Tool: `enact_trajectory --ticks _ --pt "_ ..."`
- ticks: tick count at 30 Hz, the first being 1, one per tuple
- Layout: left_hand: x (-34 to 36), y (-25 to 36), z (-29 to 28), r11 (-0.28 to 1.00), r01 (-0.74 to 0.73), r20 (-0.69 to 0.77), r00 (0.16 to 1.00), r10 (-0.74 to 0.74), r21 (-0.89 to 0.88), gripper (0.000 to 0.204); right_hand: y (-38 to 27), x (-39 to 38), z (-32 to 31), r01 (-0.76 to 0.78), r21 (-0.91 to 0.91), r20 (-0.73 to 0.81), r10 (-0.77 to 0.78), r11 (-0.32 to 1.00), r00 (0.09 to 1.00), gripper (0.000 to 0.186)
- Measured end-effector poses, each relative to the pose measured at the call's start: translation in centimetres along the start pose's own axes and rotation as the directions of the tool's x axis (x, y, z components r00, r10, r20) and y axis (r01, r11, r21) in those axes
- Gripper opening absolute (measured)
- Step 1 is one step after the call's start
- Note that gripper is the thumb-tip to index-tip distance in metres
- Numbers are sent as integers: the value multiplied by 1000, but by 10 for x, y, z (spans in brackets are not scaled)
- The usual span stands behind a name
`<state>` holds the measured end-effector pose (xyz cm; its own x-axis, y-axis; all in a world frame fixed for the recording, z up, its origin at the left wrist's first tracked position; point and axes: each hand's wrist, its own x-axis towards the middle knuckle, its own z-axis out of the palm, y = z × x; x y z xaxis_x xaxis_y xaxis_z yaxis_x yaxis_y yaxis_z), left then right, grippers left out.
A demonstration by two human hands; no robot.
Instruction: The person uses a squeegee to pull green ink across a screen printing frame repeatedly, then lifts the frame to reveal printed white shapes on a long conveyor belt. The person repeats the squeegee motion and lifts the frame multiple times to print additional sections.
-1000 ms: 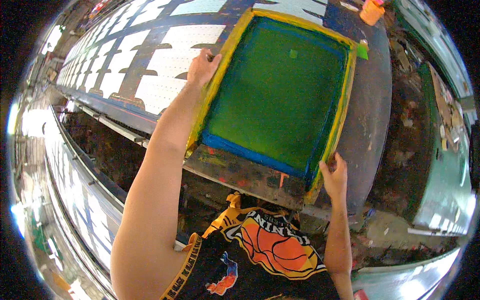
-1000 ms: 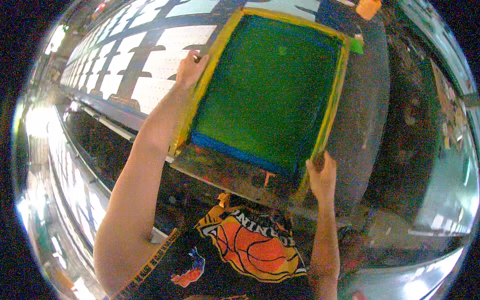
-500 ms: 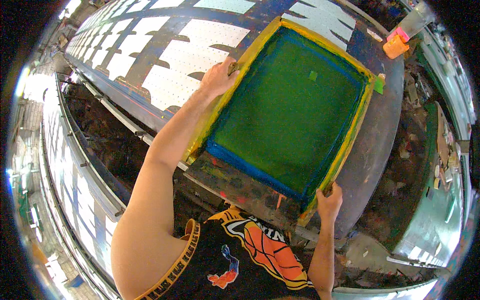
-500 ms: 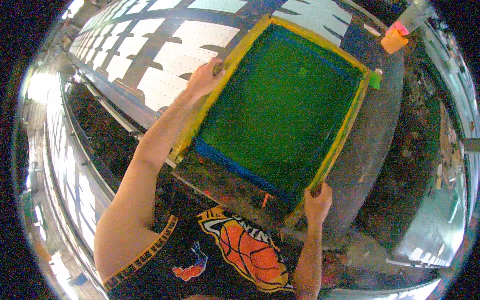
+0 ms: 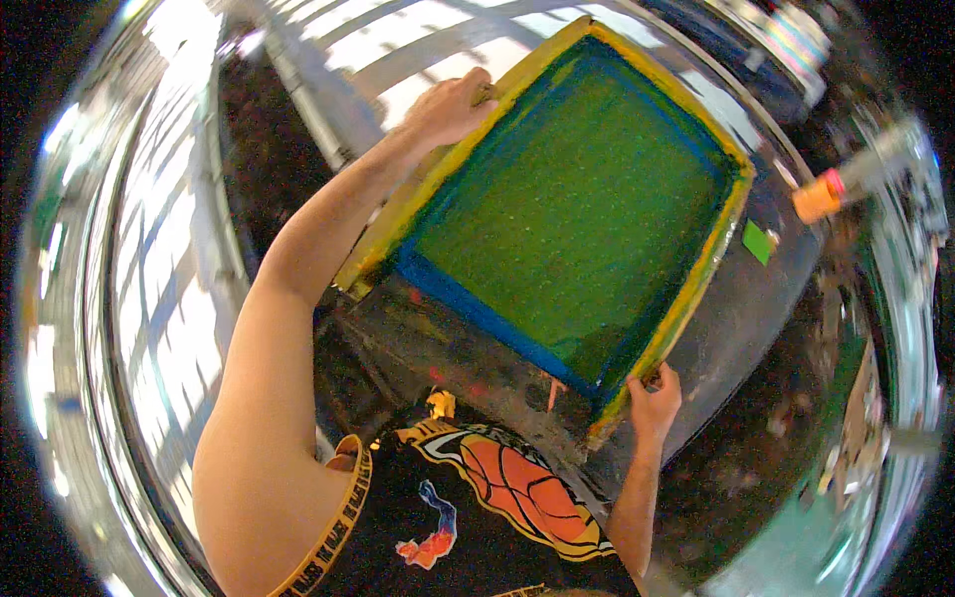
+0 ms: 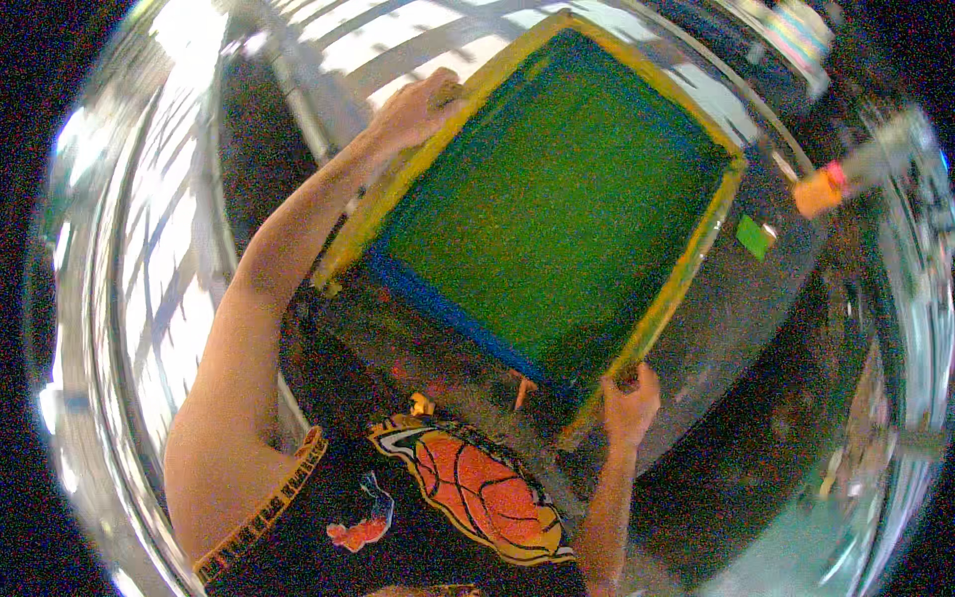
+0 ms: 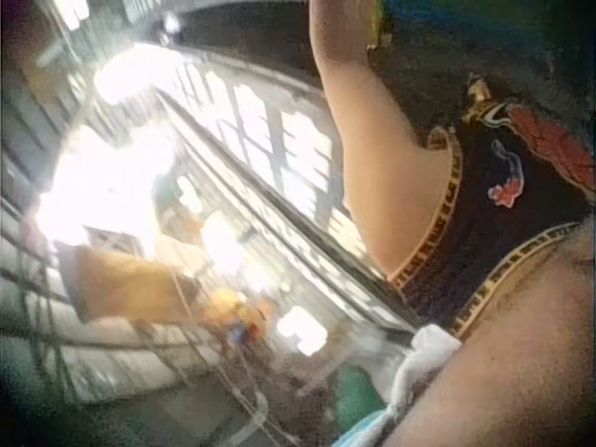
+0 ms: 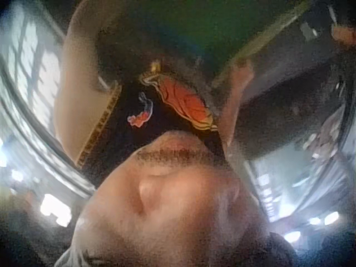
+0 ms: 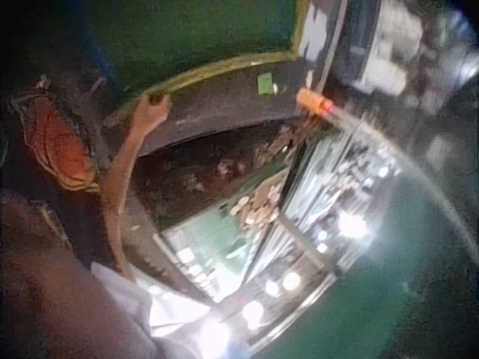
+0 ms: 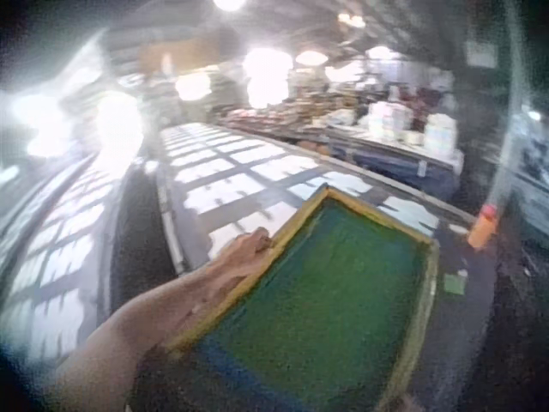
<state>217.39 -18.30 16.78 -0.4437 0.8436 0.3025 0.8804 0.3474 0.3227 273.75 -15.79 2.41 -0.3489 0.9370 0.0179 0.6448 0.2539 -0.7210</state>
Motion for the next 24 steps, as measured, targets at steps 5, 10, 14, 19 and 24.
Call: enact_trajectory --ticks 5,10,14,19,24 --pt "-149 -9 -42 965 262 -85 962 -260 9 46 15 31 -43 247 -69 197 -229 967 953 56" --pt "-308 -13 -87 883 469 -291 844 -451 -7 43 -21 52 -40 523 -8 337 -490 852 804 52" --pt "-437 -38 -132 740 672 -440 657 -613 -28 44 -105 74 25 700 171 520 -667 693 534 48" --pt "-587 -22 -177 371 929 -560 295 -774 -23 51 -224 81 119 764 467 575 -809 444 119 49" --pt "-757 86 -176 -24 985 -640 -129 -758 -169 54 -317 1 182 755 615 590 -769 228 -248 52"
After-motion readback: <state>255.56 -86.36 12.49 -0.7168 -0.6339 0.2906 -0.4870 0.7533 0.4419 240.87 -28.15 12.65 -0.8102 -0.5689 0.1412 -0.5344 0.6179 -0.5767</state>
